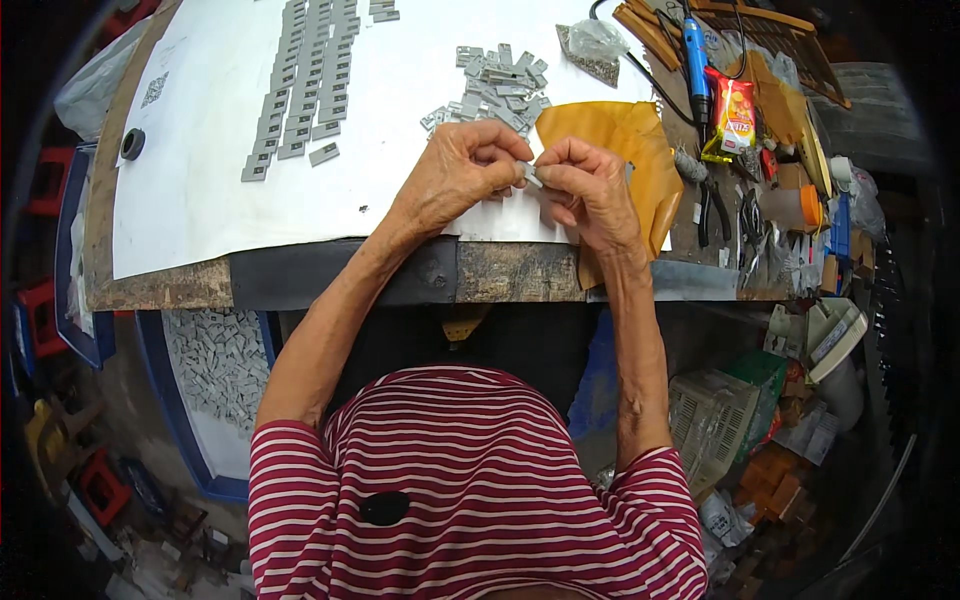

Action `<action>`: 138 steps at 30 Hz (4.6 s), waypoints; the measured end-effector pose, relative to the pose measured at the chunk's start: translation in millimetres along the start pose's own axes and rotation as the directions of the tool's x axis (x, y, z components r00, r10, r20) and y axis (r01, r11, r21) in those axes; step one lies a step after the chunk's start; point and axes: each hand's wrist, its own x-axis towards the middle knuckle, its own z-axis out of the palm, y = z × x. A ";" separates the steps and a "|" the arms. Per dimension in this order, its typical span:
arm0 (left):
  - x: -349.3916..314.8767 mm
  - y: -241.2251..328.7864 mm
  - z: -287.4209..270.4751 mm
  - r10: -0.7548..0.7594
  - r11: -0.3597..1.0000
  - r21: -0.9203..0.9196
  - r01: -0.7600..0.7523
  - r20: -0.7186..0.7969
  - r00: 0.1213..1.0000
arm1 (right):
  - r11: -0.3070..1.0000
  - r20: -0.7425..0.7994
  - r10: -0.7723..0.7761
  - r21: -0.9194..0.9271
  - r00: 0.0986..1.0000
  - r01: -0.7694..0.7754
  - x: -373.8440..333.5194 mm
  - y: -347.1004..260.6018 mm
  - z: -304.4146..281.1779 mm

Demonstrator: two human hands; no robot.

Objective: Organizing small gray components into rows on a workbench surface.

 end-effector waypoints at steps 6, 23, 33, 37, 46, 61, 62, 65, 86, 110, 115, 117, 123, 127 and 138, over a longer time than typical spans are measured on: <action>0.0 -0.3 2.7 0.088 0.996 0.019 -0.088 -0.021 0.996 | 0.999 -0.014 0.017 -0.033 1.000 -0.018 -1.7 -9.4 1.4; -1.2 1.5 4.0 0.120 0.959 0.262 -0.112 -0.015 0.993 | 1.000 0.017 -0.008 0.025 1.000 0.008 -0.2 -4.2 -6.5; 2.8 9.4 -7.4 0.151 0.966 0.224 -0.132 -0.073 0.986 | 0.987 -0.118 -0.150 -0.075 0.982 0.142 -2.0 -11.8 1.8; 3.6 24.6 -22.2 0.230 0.884 0.448 -0.132 -0.173 0.958 | 0.976 -0.148 -0.215 -0.059 0.965 0.208 -16.6 -19.0 6.3; 56.1 3.5 -73.8 0.485 0.679 0.732 -0.057 -0.389 0.783 | 0.969 -0.182 -0.249 -0.056 0.951 0.242 -52.0 -24.7 1.0; 78.0 -5.9 -105.9 0.581 0.196 0.924 0.328 -0.379 0.721 | 0.964 -0.235 -0.266 -0.034 0.935 0.265 -92.7 -17.0 -19.0; 77.8 -4.4 -107.7 0.580 0.195 0.924 0.328 -0.378 0.721 | 0.964 -0.235 -0.265 -0.033 0.935 0.265 -95.0 -16.8 -19.0; 78.7 -1.6 -114.6 0.573 0.163 0.924 0.347 -0.375 0.729 | 0.961 -0.227 -0.272 -0.013 0.935 0.276 -102.4 -15.7 -19.5; 90.5 0.3 -124.8 0.606 0.080 0.942 0.325 -0.305 0.735 | 0.960 -0.298 -0.275 -0.042 0.914 0.276 -129.4 -2.4 -24.3; 20.2 12.7 -56.2 0.308 0.501 0.865 -0.023 -0.153 0.939 | 0.971 -0.349 -0.239 -0.080 0.906 0.225 -127.9 13.5 -20.3; 3.0 16.5 -44.5 0.275 0.486 0.873 0.029 -0.185 0.943 | 0.974 -0.351 -0.228 -0.089 0.908 0.210 -126.7 14.4 -16.8; -0.2 13.7 -42.3 0.305 0.469 0.883 0.031 -0.195 0.932 | 0.974 -0.359 -0.225 -0.094 0.906 0.205 -126.8 15.1 -14.8; 2.8 1.0 -42.2 0.372 0.469 0.882 -0.045 -0.151 0.916 | 0.976 -0.388 -0.214 -0.133 0.897 0.175 -125.3 14.5 -10.1; 3.3 -6.6 -45.1 0.505 0.527 0.831 -0.179 -0.137 0.852 | 0.966 -0.385 -0.232 -0.200 0.893 0.164 -123.0 10.4 -11.1; -2.4 1.6 -35.5 0.460 0.541 0.823 -0.172 -0.118 0.880 | 0.835 -0.455 -0.409 -0.536 0.791 0.123 -71.2 -5.1 -65.4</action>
